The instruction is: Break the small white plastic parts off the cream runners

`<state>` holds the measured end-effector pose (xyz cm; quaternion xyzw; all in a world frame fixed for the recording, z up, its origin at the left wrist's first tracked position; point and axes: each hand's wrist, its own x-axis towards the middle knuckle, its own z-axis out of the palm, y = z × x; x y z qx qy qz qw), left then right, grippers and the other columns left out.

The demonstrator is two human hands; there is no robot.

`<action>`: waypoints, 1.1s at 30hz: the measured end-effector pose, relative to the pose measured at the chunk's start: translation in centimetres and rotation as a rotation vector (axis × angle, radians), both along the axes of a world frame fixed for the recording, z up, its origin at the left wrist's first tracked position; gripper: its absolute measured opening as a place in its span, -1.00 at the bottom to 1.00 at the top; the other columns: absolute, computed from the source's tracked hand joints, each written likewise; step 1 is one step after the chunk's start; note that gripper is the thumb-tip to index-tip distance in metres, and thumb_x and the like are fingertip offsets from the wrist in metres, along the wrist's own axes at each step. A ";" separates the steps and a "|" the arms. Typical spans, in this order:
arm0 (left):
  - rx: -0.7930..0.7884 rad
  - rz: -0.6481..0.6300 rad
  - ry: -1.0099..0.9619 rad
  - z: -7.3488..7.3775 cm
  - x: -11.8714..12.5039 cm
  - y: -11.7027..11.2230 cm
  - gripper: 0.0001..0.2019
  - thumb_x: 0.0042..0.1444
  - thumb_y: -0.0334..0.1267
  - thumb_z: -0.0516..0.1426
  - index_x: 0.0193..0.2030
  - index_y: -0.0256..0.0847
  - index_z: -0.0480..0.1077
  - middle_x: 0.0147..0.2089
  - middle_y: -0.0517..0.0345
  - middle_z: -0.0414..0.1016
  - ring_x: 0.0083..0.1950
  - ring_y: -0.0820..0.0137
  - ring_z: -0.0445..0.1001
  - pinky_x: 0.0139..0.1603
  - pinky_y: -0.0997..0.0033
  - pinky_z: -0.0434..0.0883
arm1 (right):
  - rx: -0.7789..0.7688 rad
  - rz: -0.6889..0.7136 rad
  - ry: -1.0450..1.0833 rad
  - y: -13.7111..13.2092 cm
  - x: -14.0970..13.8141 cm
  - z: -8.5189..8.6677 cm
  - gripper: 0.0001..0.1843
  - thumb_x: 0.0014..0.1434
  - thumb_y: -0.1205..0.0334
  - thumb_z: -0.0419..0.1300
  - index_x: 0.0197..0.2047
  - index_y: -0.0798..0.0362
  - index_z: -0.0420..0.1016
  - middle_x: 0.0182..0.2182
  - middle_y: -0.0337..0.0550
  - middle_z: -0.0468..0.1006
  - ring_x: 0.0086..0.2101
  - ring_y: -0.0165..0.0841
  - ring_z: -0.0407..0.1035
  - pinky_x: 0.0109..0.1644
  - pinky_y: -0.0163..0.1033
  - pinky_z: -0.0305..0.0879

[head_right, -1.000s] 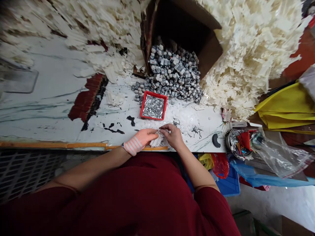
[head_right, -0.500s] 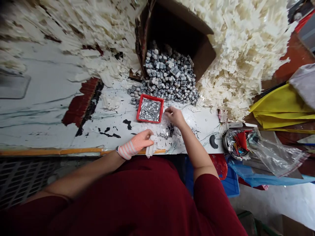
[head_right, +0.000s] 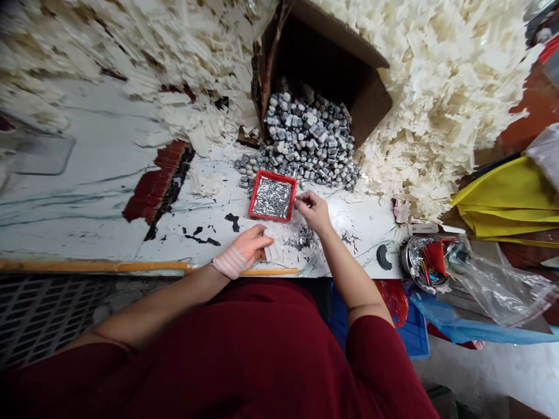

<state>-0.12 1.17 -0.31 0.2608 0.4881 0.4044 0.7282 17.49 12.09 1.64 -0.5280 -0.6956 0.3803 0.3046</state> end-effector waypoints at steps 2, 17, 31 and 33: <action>0.001 0.065 -0.056 0.4 0.4 0.3 -0.72 -0.12 -0.27 0.17 -0.27 -0.22 0.20 -0.44 0.28 0.34 -0.54 0.50 0.37 -0.59 0.51 0.33 | -0.014 -0.032 0.140 -3.8 -0.8 -0.2 -0.83 0.07 0.12 0.16 -0.29 0.03 0.42 -0.38 -0.18 0.51 -0.35 -0.36 0.41 -0.26 -0.22 0.36; 0.045 0.089 -0.067 2.4 0.6 -0.2 -0.67 -0.15 -0.23 0.24 -0.25 -0.23 0.25 -0.37 0.26 0.40 -0.46 0.48 0.41 -0.55 0.48 0.42 | 0.085 -0.057 -0.035 -9.2 -1.5 -0.7 -0.81 0.16 0.06 0.15 -0.30 -0.04 0.50 -0.37 -0.17 0.52 -0.32 -0.32 0.40 -0.15 -0.18 0.35; -0.044 -0.056 -0.027 -0.1 0.4 0.3 -0.72 -0.09 -0.24 0.23 -0.29 -0.19 0.21 -0.43 0.27 0.33 -0.53 0.50 0.38 -0.59 0.48 0.42 | 0.046 -0.138 -1.252 5.3 16.6 -1.4 -0.70 0.21 0.26 0.03 -0.04 0.11 0.46 -0.06 0.14 0.42 -0.05 -0.15 0.28 -0.14 -0.20 0.23; -0.037 -0.090 -0.044 -0.1 0.6 0.4 -0.72 -0.08 -0.23 0.23 -0.28 -0.19 0.21 -0.42 0.26 0.33 -0.53 0.49 0.39 -0.58 0.46 0.42 | -0.003 -0.133 -1.239 4.5 16.7 -1.5 -0.72 0.20 0.21 0.05 -0.09 0.08 0.48 -0.11 0.07 0.47 -0.10 -0.19 0.31 -0.17 -0.24 0.23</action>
